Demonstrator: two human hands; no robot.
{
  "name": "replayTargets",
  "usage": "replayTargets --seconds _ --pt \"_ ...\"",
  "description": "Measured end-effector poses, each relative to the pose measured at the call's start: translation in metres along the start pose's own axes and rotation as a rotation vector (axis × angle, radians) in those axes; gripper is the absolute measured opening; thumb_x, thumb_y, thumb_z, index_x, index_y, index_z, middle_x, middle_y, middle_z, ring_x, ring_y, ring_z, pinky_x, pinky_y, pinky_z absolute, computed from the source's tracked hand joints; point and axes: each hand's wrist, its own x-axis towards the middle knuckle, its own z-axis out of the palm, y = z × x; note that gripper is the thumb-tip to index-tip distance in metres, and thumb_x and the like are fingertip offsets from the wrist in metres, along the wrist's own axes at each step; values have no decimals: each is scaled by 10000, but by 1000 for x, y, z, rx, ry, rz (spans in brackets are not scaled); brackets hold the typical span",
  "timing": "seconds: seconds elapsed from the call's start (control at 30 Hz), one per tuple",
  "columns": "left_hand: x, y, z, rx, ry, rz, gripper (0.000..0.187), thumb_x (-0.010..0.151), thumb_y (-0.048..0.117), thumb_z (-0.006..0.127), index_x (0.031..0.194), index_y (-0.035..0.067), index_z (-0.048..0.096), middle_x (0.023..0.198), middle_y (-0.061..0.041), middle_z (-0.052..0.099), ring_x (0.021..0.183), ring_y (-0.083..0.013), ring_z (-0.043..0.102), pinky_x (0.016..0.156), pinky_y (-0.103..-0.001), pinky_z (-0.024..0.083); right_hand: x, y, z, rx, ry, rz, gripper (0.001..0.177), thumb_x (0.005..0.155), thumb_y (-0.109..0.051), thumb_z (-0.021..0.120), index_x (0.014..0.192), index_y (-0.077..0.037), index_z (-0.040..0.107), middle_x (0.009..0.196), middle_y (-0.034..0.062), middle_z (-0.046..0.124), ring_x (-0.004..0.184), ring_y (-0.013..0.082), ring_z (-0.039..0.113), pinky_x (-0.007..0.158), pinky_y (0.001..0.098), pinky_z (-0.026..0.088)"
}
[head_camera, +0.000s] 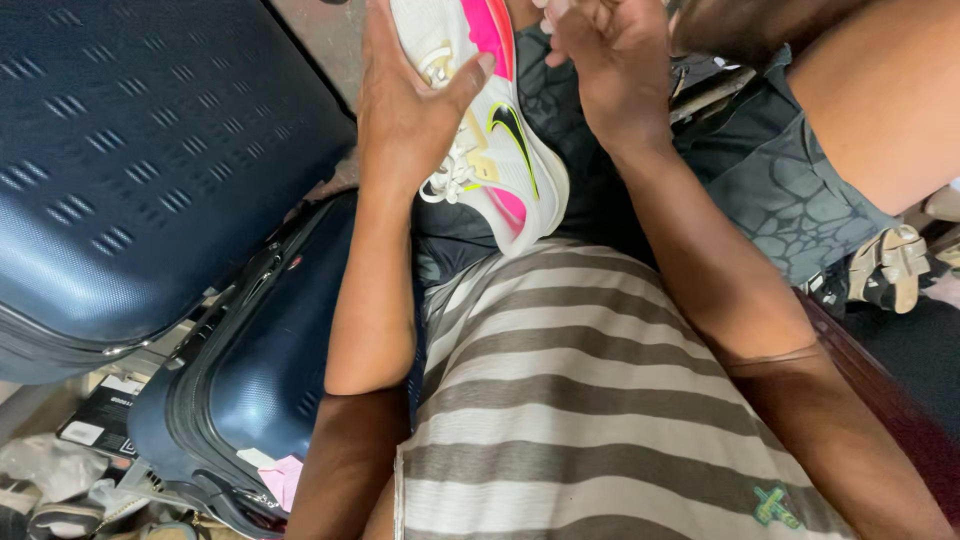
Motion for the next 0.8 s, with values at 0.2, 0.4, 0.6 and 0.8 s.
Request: replayTargets --seconds 0.2,0.4,0.6,0.8 --pt "5 -10 -7 -73 -80 -29 835 910 247 919 1504 17 378 1287 -205 740 1218 -331 742 1059 -397 553 -2 -30 0 -22 -90 -32 25 1148 19 677 1164 4 665 1096 53 719 917 91 676 792 236 557" --pt "5 -5 -20 -206 -171 -94 825 929 248 892 1515 27 356 1213 -175 794 1094 -252 823 973 -359 636 -7 -29 2 48 -113 55 97 1120 56 695 1190 11 645 1070 40 700 953 86 684 828 238 584" --pt "8 -3 -13 -84 -113 -136 898 874 314 903 1508 28 335 1205 -192 762 1091 -287 794 962 -371 603 -5 -24 8 -44 -145 85 97 1118 29 645 1204 21 690 1119 59 735 958 87 690 855 241 592" --pt "10 -8 4 83 -28 -43 870 874 331 933 1486 22 398 1356 -258 655 1272 -420 634 1067 -450 496 -3 -27 11 -183 -113 61 74 1100 48 664 1138 8 713 1001 23 740 848 40 655 784 213 550"
